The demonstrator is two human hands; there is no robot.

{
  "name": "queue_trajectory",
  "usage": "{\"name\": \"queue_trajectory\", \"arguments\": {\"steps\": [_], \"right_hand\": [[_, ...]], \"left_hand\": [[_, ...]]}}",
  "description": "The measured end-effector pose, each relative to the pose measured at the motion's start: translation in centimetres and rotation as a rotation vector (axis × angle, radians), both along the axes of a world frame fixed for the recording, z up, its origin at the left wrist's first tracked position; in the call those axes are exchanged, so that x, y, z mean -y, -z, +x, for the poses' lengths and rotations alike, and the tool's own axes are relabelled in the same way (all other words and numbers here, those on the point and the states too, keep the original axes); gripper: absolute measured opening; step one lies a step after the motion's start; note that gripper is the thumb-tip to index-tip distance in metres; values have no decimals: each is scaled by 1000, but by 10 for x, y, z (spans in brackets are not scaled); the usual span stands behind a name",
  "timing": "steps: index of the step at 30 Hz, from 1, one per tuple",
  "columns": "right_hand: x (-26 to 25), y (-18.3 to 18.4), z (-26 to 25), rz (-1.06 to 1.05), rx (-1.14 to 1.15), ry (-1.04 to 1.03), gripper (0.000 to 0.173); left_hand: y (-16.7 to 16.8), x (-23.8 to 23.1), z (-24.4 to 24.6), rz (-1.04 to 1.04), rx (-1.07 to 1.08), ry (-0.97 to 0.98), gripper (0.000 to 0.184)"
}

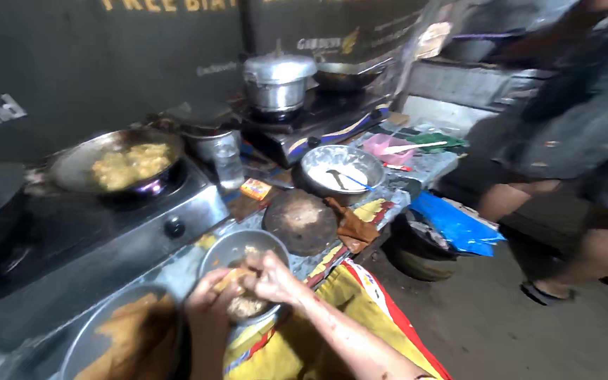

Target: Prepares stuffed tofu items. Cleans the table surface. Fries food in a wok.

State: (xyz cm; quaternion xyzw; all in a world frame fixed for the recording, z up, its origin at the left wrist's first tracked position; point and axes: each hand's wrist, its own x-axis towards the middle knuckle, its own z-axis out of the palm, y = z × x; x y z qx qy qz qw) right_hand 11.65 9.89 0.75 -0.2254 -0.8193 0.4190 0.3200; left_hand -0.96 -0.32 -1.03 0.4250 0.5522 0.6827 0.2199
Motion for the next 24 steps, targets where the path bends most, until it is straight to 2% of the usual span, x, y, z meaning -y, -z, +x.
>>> {"name": "queue_trajectory", "arguments": {"steps": [3, 7, 11, 18, 24], "right_hand": [[-6, 4, 4, 0, -28, -37, 22], [-14, 8, 12, 52, -76, -83, 27], [-16, 11, 13, 179, -103, -105, 27], [-13, 16, 8, 304, -129, -42, 22], [-9, 17, 4, 290, -100, -52, 20]], "left_hand": [[-2, -1, 2, -78, 14, -80, 17], [-5, -3, 3, -154, 147, -147, 18], [-7, -5, 5, -128, 250, -164, 17], [-8, -7, 9, -94, 271, -160, 15], [-13, -7, 13, -125, 307, -138, 15]]}}
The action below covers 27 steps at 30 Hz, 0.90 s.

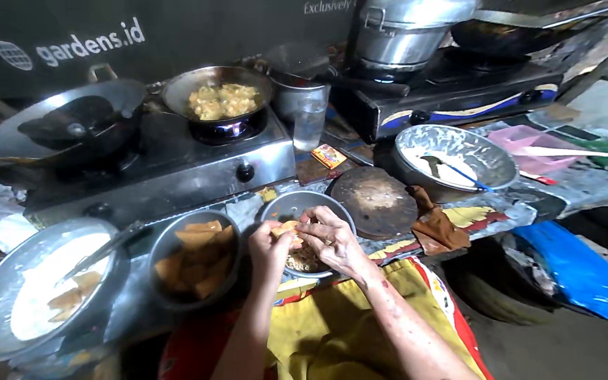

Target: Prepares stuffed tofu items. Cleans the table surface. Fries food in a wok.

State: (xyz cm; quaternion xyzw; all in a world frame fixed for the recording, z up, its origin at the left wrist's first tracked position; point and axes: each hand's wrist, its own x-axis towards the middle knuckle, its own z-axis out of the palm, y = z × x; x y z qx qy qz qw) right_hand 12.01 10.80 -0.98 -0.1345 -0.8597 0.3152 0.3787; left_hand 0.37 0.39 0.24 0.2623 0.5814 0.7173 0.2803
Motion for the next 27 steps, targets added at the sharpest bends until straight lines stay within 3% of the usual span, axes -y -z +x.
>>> {"name": "queue_trajectory", "arguments": {"steps": [6, 9, 13, 17, 22, 27], "right_hand": [[-7, -3, 2, -117, 27, 17, 17], [-8, -9, 4, -267, 72, 62, 27], [-9, -13, 1, -454, 85, 65, 10], [-8, -15, -8, -396, 83, 103, 8], [-29, -18, -11, -308, 153, -50, 18], [-52, -23, -23, -131, 630, -51, 12]], "left_hand": [[8, 4, -8, 116, -75, 116, 22], [8, 4, -10, 157, -98, 147, 29], [13, 4, -12, 214, -157, 188, 32], [11, 4, -12, 214, -126, 188, 32], [2, 6, -21, 99, -82, -15, 28], [-5, 9, -27, 168, 35, -139, 25]]}}
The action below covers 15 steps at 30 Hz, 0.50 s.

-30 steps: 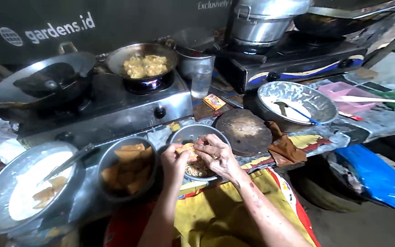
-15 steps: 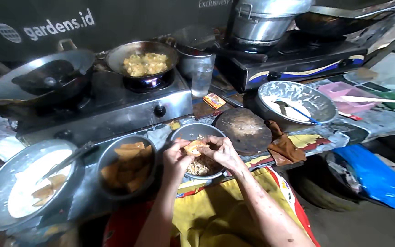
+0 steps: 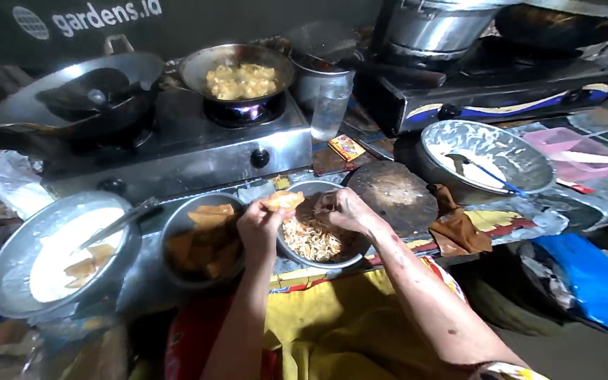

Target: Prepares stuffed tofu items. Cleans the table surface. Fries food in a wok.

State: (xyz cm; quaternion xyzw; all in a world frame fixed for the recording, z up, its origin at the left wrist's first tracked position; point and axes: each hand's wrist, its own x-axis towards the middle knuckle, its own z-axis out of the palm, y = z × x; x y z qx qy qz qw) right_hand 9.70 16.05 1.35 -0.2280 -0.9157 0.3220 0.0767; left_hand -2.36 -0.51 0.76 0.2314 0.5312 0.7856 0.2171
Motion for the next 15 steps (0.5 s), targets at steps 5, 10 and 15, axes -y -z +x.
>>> {"name": "queue_trajectory", "arguments": {"steps": [5, 10, 15], "right_hand": [[0, 21, -35, 80, 369, -218, 19], [6, 21, -38, 53, 322, -281, 13], [5, 8, -13, -2, -8, -108, 7]], "left_hand": [[1, -1, 2, 20, 27, 32, 22], [3, 0, 0, -3, -6, 37, 18], [4, 0, -1, -6, -18, 54, 21]]}}
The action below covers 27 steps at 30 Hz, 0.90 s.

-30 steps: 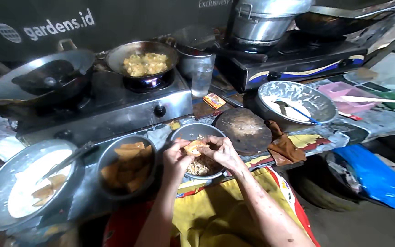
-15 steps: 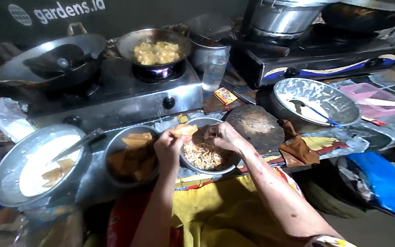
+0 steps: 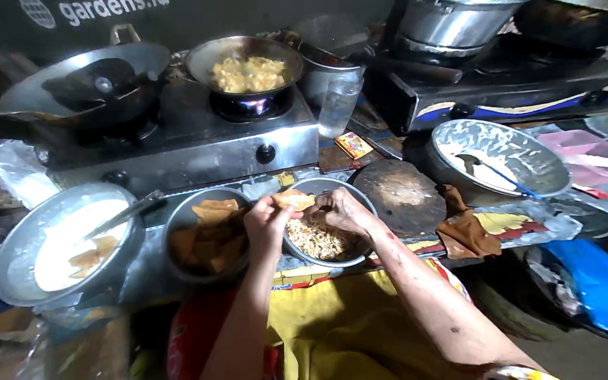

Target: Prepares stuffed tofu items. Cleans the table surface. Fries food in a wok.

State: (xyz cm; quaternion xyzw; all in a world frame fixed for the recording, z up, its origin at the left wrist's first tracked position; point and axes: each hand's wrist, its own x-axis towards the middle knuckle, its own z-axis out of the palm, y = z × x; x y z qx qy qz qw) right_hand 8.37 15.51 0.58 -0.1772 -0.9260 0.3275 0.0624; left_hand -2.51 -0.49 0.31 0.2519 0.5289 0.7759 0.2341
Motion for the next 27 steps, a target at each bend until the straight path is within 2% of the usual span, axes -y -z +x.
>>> {"name": "queue_trajectory", "arguments": {"steps": [7, 10, 14, 21, 27], "right_hand": [[-5, 5, 28, 57, -303, 108, 8], [-1, -7, 34, 70, -499, 199, 6], [17, -15, 29, -21, -687, 144, 5], [32, 6, 16, 110, -732, 85, 14], [37, -6, 28, 113, -565, -26, 23]], "left_hand": [[2, 1, 4, 11, 17, 92, 26], [1, -1, 6, 23, 34, 120, 29], [3, -3, 10, -7, 28, 170, 24], [3, -1, 13, -53, 61, 267, 8], [-2, -1, 13, -93, 111, 260, 7]]}}
